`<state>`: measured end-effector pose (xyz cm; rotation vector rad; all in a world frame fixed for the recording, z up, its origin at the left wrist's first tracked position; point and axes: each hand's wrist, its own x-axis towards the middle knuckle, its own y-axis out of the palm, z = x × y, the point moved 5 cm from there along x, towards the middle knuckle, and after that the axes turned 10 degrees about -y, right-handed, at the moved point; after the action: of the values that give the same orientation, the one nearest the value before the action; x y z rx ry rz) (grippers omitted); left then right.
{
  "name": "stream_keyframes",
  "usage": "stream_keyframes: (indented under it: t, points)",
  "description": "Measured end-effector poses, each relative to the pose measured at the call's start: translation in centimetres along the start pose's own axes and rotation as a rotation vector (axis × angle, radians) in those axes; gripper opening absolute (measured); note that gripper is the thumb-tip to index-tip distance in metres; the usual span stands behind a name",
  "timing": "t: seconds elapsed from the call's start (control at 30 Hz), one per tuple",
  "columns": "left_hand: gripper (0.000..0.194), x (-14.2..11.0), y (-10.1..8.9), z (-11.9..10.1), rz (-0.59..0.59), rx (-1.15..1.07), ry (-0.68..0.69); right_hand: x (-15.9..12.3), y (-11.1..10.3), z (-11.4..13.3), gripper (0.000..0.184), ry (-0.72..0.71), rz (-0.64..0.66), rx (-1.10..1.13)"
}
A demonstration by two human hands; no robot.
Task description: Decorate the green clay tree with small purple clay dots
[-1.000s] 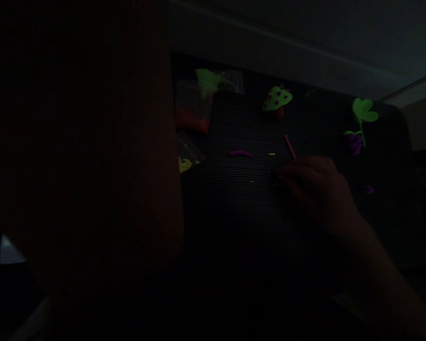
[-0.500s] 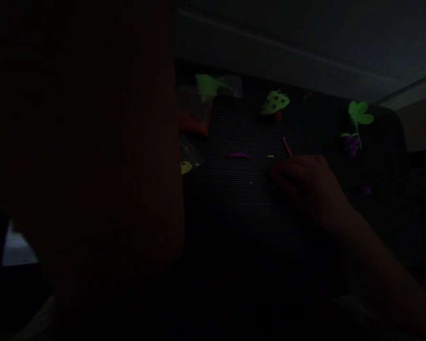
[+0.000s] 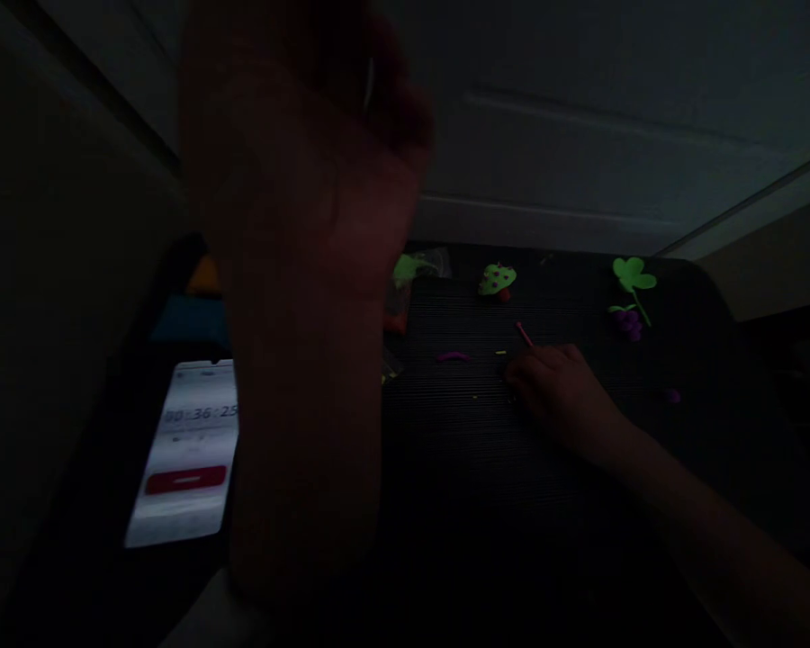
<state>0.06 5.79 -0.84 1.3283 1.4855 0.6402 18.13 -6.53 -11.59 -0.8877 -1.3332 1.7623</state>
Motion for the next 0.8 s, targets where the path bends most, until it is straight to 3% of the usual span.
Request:
stream_keyframes:
  t: [0.07,0.13,0.3,0.53,0.8]
  points:
    - [0.033,-0.6,1.5,0.0,0.186,0.158,0.032,-0.1,-0.2,0.1,0.018,-0.011,-0.006,0.025]
    - [0.022,-0.9,2.0,0.1,0.272,0.255,0.042,-0.1,-0.5,0.3,0.019,-0.027,-0.007,0.029]
    - [0.008,-1.1,1.7,0.2,0.281,0.262,0.049,0.4,-0.9,0.8,0.019,-0.079,0.033,-0.034]
    - [0.009,-1.1,1.7,0.2,0.309,0.212,0.019,0.8,-0.7,1.3,0.018,-0.120,0.087,-0.157]
    - [0.003,-0.6,1.1,0.4,0.332,0.132,-0.008,1.1,0.1,1.5,0.018,-0.105,0.016,-0.187]
